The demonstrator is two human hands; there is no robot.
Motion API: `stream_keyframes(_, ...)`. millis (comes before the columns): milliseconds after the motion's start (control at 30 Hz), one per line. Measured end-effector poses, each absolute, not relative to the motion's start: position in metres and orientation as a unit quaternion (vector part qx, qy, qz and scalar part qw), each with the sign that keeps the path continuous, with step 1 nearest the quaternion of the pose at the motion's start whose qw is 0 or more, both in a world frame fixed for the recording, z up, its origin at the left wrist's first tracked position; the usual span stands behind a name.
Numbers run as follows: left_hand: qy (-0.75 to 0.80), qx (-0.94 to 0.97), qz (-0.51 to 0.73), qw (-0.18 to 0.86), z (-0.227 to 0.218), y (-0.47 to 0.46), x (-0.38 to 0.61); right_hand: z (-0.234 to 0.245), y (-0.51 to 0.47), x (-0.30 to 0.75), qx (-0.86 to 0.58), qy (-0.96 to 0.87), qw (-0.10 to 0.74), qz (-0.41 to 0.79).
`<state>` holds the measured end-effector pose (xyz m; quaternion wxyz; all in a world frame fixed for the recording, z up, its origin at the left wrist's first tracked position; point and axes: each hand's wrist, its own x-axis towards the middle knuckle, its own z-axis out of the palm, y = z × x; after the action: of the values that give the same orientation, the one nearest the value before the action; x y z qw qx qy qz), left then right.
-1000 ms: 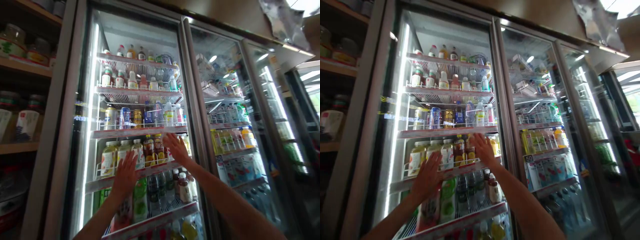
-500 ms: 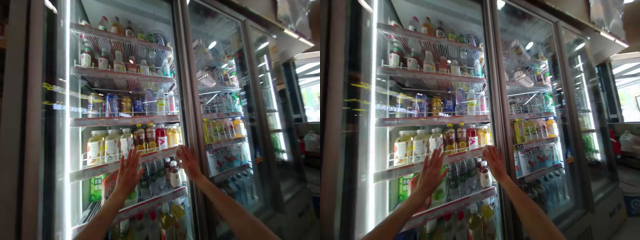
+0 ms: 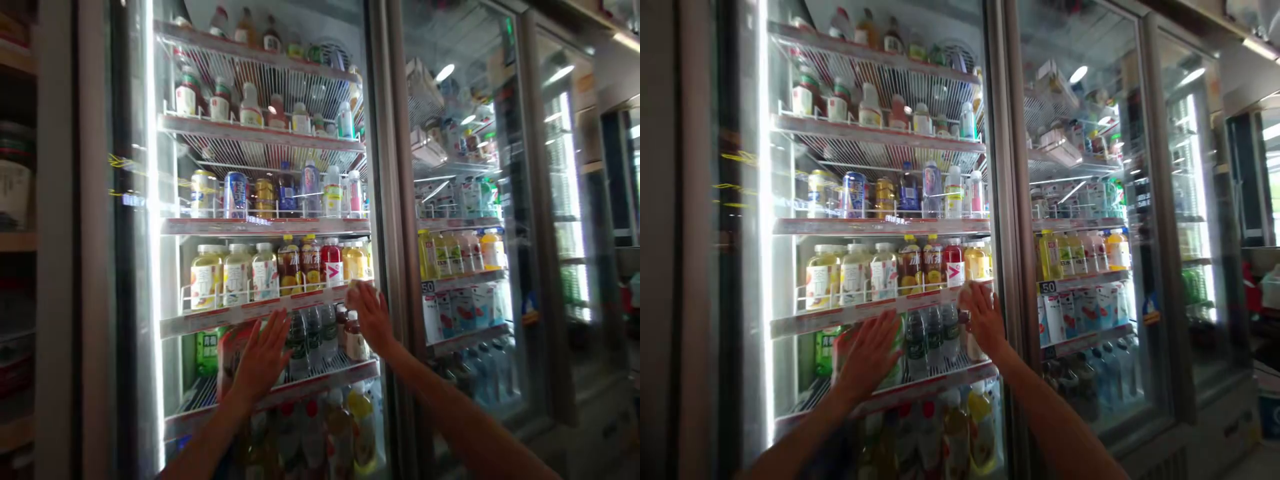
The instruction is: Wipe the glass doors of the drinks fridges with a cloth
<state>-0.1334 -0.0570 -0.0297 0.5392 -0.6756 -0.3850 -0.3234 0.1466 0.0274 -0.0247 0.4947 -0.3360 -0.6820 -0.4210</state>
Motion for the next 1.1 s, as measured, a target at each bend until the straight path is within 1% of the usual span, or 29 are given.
stream_keyframes(67,-0.386,-0.673,-0.324,0.541,-0.029,-0.057,-0.133,0.0,0.029,0.14,-0.37,-0.642,0.534,-0.407)
stream_keyframes(100,-0.387,-0.671,-0.327,0.541,-0.029,-0.057,-0.133,0.0,0.029,0.138,-0.37,-0.638,0.538,-0.408)
stream_keyframes(167,-0.39,-0.669,-0.332,0.539,-0.03,-0.057,-0.134,-0.02,0.024,0.135,-0.333,-0.668,0.51,-0.427)
stream_keyframes(233,-0.388,-0.67,-0.327,0.541,-0.032,-0.058,-0.135,-0.047,0.021,0.137,-0.28,-0.713,0.457,-0.452)
stream_keyframes(300,-0.385,-0.672,-0.325,0.542,-0.032,-0.058,-0.136,-0.054,0.02,0.141,-0.259,-0.733,0.425,-0.463)
stream_keyframes(333,-0.381,-0.673,-0.326,0.544,-0.031,-0.059,-0.137,-0.047,0.022,0.143,-0.273,-0.728,0.43,-0.459)
stream_keyframes(433,-0.369,-0.668,-0.332,0.555,-0.029,-0.06,-0.139,-0.006,0.029,0.145,-0.349,-0.676,0.487,-0.428)
stream_keyframes(500,-0.367,-0.664,-0.332,0.561,-0.028,-0.061,-0.139,0.005,0.032,0.144,-0.374,-0.653,0.509,-0.418)
stream_keyframes(567,-0.368,-0.66,-0.332,0.565,-0.027,-0.062,-0.14,-0.012,0.031,0.142,-0.364,-0.658,0.504,-0.425)
stream_keyframes(667,-0.369,-0.657,-0.324,0.573,-0.028,-0.061,-0.141,-0.059,0.028,0.145,-0.346,-0.669,0.481,-0.448)
stream_keyframes(733,-0.375,-0.654,-0.318,0.574,-0.029,-0.06,-0.141,-0.073,0.027,0.15,-0.338,-0.674,0.469,-0.461)
stream_keyframes(833,-0.379,-0.653,-0.321,0.571,-0.031,-0.057,-0.141,-0.053,0.029,0.155,-0.349,-0.668,0.479,-0.45)
stream_keyframes(933,-0.379,-0.653,-0.334,0.565,-0.032,-0.056,-0.139,-0.029,0.032,0.153,-0.365,-0.646,0.524,-0.418)
stream_keyframes(1000,-0.379,-0.648,-0.345,0.563,-0.033,-0.057,-0.138,-0.033,0.032,0.15,-0.35,-0.644,0.543,-0.41)
stream_keyframes(1100,-0.376,-0.642,-0.351,0.568,-0.033,-0.059,-0.138,-0.053,0.032,0.146,-0.315,-0.662,0.538,-0.415)
